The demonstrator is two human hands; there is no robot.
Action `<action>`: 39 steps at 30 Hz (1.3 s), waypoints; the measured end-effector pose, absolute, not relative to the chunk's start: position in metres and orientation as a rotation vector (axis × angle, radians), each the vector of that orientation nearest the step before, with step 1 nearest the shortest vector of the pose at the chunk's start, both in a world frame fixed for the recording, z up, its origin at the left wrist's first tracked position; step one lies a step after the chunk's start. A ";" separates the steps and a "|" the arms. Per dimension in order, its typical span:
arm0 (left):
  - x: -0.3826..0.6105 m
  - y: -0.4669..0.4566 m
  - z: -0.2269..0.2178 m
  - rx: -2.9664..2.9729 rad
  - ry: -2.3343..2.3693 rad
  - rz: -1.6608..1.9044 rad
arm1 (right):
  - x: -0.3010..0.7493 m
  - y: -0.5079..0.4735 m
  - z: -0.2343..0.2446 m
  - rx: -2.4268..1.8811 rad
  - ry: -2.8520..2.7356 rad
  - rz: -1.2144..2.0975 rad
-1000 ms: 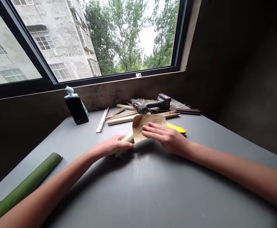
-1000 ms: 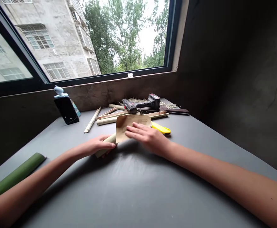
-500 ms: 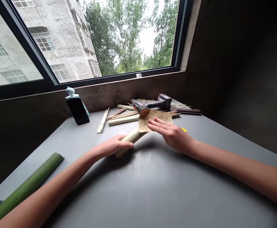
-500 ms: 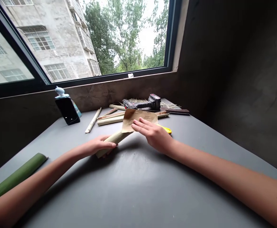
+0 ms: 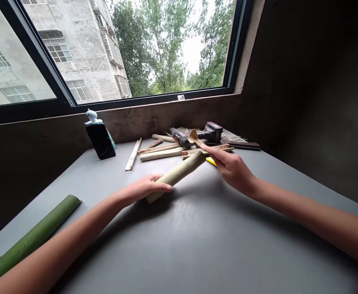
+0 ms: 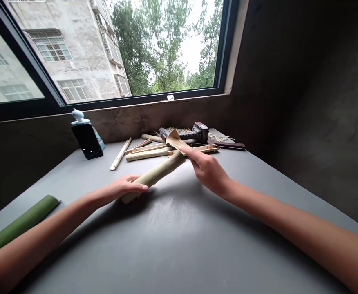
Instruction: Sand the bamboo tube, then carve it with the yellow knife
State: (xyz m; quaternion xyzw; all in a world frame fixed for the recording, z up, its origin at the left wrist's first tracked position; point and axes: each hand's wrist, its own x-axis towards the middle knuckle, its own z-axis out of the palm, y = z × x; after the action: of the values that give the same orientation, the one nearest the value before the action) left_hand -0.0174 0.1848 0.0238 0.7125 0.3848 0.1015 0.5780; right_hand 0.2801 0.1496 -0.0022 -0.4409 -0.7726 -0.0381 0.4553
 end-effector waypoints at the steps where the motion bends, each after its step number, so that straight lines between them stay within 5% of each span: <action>1: -0.017 0.183 0.025 1.665 0.890 0.233 | 0.279 0.149 -0.003 -1.086 -1.913 -0.079; 39: -0.015 0.179 0.028 1.611 0.822 0.117 | 0.261 0.142 -0.030 -0.889 -2.364 -0.181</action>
State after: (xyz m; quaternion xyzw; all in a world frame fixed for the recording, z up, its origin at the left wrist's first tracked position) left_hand -0.0146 0.1795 0.0276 0.6996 0.3568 0.0507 0.6170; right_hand 0.2608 0.1419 -0.0295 -0.3349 -0.8906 -0.0683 0.3000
